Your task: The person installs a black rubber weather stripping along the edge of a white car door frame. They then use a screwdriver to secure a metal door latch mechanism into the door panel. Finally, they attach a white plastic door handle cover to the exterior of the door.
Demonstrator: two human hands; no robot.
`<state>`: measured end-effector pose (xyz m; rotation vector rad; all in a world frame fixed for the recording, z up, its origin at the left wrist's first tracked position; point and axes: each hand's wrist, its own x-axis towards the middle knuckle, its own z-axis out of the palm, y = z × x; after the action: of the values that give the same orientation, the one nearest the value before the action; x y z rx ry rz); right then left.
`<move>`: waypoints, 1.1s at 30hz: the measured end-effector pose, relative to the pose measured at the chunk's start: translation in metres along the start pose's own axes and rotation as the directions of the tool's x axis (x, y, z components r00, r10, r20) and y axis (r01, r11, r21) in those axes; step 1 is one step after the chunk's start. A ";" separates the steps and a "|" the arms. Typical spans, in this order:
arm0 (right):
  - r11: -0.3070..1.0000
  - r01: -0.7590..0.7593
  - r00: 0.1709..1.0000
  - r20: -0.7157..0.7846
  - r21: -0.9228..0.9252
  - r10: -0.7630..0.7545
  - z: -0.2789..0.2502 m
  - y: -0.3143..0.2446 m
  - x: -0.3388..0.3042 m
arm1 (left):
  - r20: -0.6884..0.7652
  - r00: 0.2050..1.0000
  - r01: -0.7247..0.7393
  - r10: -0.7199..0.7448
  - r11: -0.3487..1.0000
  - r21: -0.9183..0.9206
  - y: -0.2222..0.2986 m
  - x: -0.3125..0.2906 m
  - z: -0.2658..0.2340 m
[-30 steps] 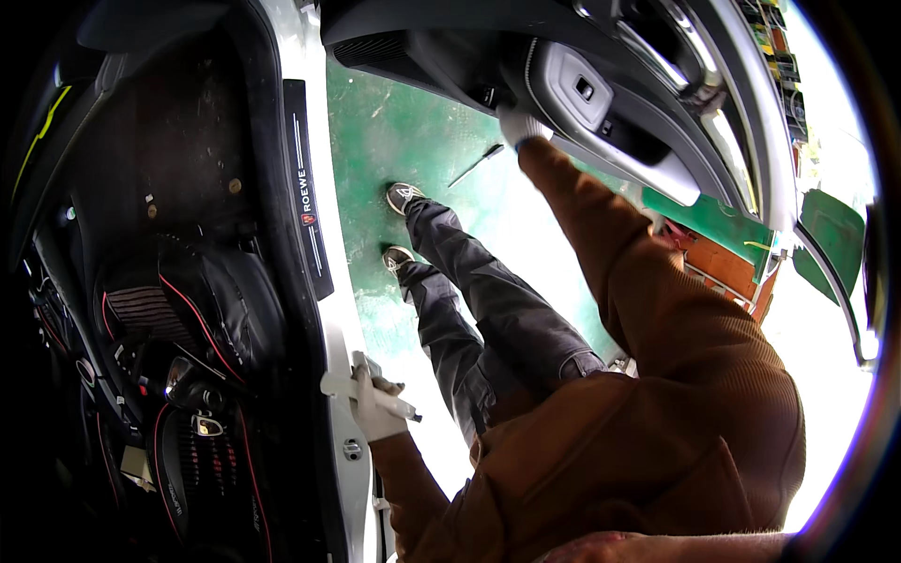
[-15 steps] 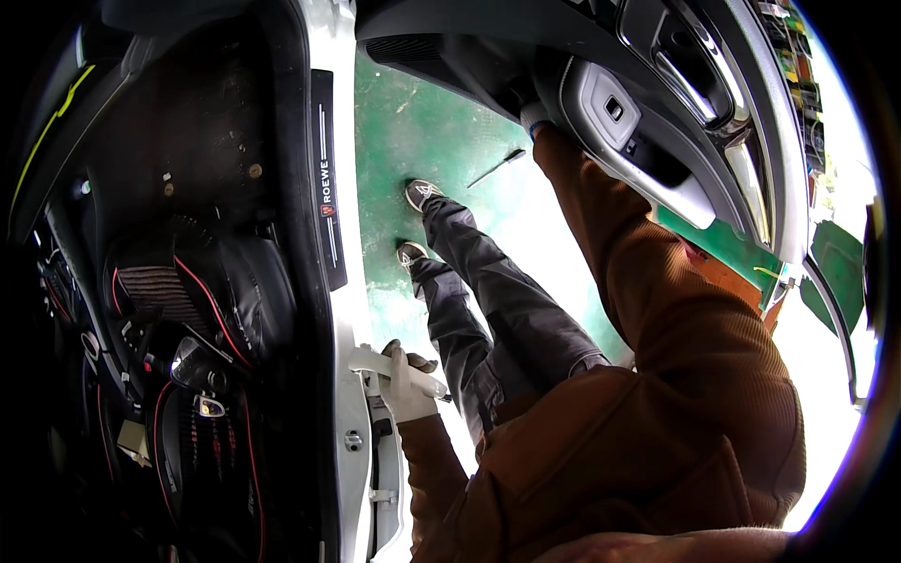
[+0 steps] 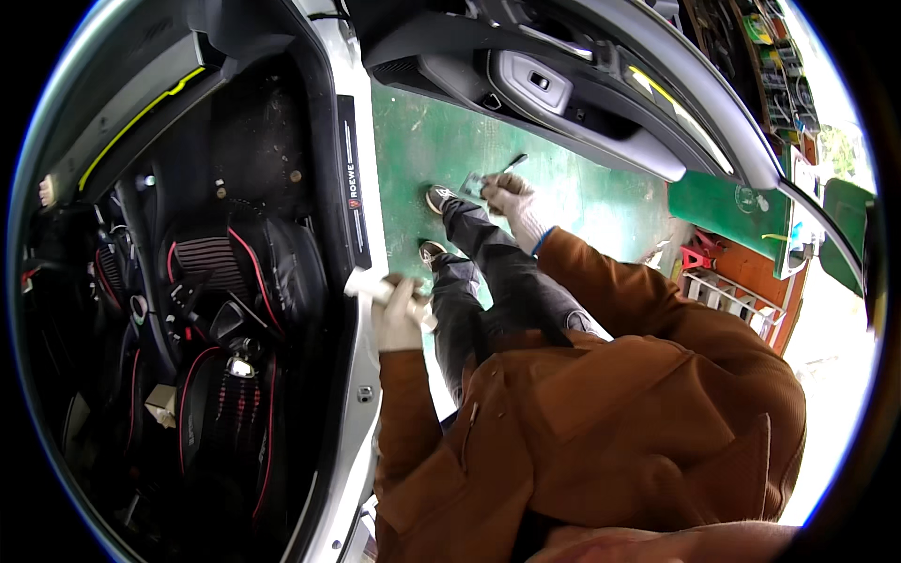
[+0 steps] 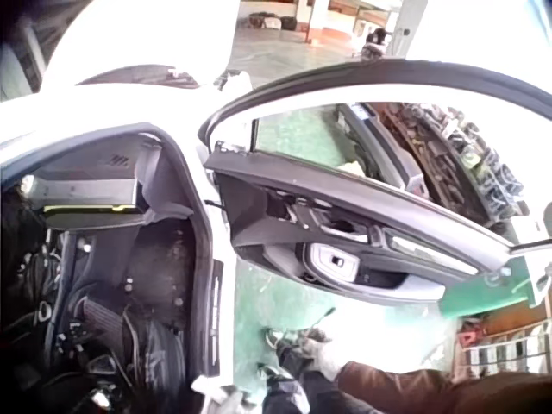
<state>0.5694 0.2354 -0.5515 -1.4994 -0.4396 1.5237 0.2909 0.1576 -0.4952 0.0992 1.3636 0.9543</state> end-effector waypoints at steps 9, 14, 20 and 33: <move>0.982 0.140 0.972 0.171 0.125 -0.160 0.008 -0.122 -0.188 | 0.425 0.904 -0.163 0.048 0.958 0.236 0.055 -0.095 0.152; 0.912 0.310 0.877 0.288 0.271 -0.384 -0.038 -0.162 -0.244 | 0.544 0.791 -0.327 0.280 0.945 -0.010 0.049 -0.170 0.178; 0.738 0.661 0.673 0.329 0.135 -0.663 -0.135 -0.184 -0.309 | 0.607 0.670 -0.461 0.427 0.880 -0.111 -0.015 -0.241 0.219; 0.538 0.636 0.669 0.047 -0.554 -0.742 -0.457 -0.112 -0.415 | 0.609 0.792 -0.176 -0.050 0.936 0.305 -0.261 -0.310 0.372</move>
<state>0.9600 -0.1909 -0.3069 -1.5659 -1.2625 0.6037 0.7715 -0.0334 -0.3060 0.6773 0.9030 0.6366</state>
